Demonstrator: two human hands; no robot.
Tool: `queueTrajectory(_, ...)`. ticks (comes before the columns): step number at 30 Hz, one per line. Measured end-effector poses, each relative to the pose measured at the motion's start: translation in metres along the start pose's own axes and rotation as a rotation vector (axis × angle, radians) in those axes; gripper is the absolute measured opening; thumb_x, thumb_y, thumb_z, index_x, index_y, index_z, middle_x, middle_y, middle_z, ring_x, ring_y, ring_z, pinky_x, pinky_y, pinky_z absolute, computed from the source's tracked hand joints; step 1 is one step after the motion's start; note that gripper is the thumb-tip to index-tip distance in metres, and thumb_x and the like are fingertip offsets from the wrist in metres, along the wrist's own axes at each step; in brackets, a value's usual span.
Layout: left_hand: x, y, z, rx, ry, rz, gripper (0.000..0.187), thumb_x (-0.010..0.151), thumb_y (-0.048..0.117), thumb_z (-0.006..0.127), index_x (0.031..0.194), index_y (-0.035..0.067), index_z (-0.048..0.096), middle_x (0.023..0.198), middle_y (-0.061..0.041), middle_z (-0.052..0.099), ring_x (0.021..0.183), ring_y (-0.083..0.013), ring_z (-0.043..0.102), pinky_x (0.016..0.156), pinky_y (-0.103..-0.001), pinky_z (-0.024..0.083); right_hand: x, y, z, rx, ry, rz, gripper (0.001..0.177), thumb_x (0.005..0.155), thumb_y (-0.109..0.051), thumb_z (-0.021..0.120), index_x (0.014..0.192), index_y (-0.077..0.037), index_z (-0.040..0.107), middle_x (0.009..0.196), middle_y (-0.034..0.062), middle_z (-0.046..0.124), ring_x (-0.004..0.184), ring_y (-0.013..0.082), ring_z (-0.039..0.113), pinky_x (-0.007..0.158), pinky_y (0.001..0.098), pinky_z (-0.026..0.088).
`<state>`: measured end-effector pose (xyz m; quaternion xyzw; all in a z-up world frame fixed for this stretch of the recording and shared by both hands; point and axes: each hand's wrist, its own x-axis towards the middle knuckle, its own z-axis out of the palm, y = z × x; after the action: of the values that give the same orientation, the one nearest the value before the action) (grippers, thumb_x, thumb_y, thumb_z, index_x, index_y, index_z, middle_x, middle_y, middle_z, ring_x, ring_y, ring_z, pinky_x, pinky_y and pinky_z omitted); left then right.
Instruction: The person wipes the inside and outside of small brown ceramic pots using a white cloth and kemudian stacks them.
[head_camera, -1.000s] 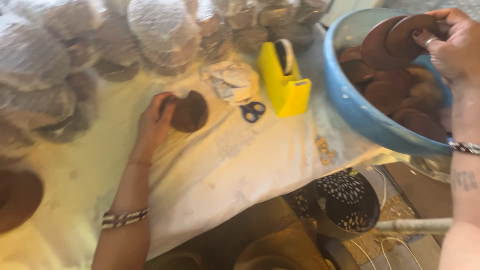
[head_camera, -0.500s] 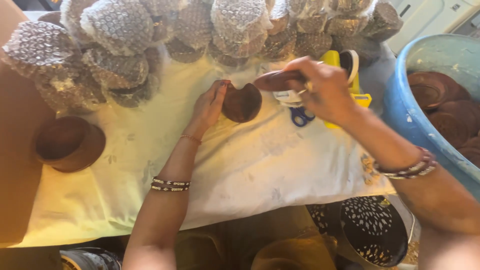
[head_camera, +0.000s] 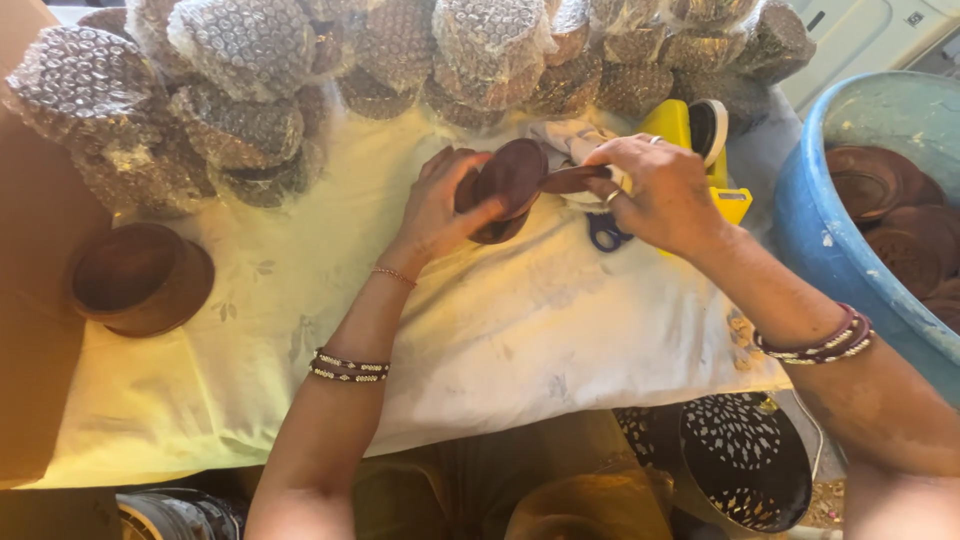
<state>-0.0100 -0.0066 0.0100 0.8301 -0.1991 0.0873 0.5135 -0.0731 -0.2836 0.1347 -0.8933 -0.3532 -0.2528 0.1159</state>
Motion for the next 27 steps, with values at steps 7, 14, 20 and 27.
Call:
queueTrajectory(7,-0.009,0.027,0.006,0.383,-0.083,0.257,0.072,0.074,0.052,0.083,0.133,0.017,0.063,0.141,-0.01,0.06,0.143,-0.0343,0.038,0.114,-0.069,0.012,-0.027,0.021,-0.042,-0.102,-0.011,0.195,0.019,0.093,-0.019,0.078,0.11,-0.013,0.075,0.104,0.0096,0.074,0.095,0.0303,0.07,0.083,0.0418,0.055)
queueTrajectory(14,-0.008,0.008,0.019,0.442,0.066,0.339,0.03,0.087,0.038,0.079,0.112,0.022,0.074,0.118,-0.003,0.075,0.136,-0.026,0.058,0.122,-0.068,0.013,-0.054,0.059,-0.152,-0.652,0.077,0.369,0.022,0.097,-0.029,0.083,0.111,-0.014,0.076,0.094,0.012,0.075,0.074,0.0326,0.068,0.062,0.0439,0.05)
queueTrajectory(20,-0.011,0.027,0.019,0.426,0.091,0.314,0.038,0.086,0.038,0.08,0.117,0.017,0.074,0.116,-0.008,0.074,0.125,-0.0266,0.06,0.118,-0.064,0.02,-0.143,0.189,-0.194,-0.43,-0.337,0.736,0.037,0.094,-0.031,0.075,0.128,-0.016,0.075,0.103,0.0138,0.076,0.085,0.0294,0.072,0.077,0.0445,0.056)
queueTrajectory(27,-0.008,0.016,0.021,0.41,0.121,0.337,0.027,0.095,0.031,0.073,0.117,0.015,0.073,0.116,-0.009,0.074,0.119,-0.0277,0.064,0.118,-0.06,0.026,-0.224,0.252,-0.151,-0.063,-0.875,1.168,0.051,0.089,-0.029,0.069,0.139,-0.018,0.065,0.129,0.0105,0.07,0.11,0.0299,0.07,0.086,0.046,0.064)
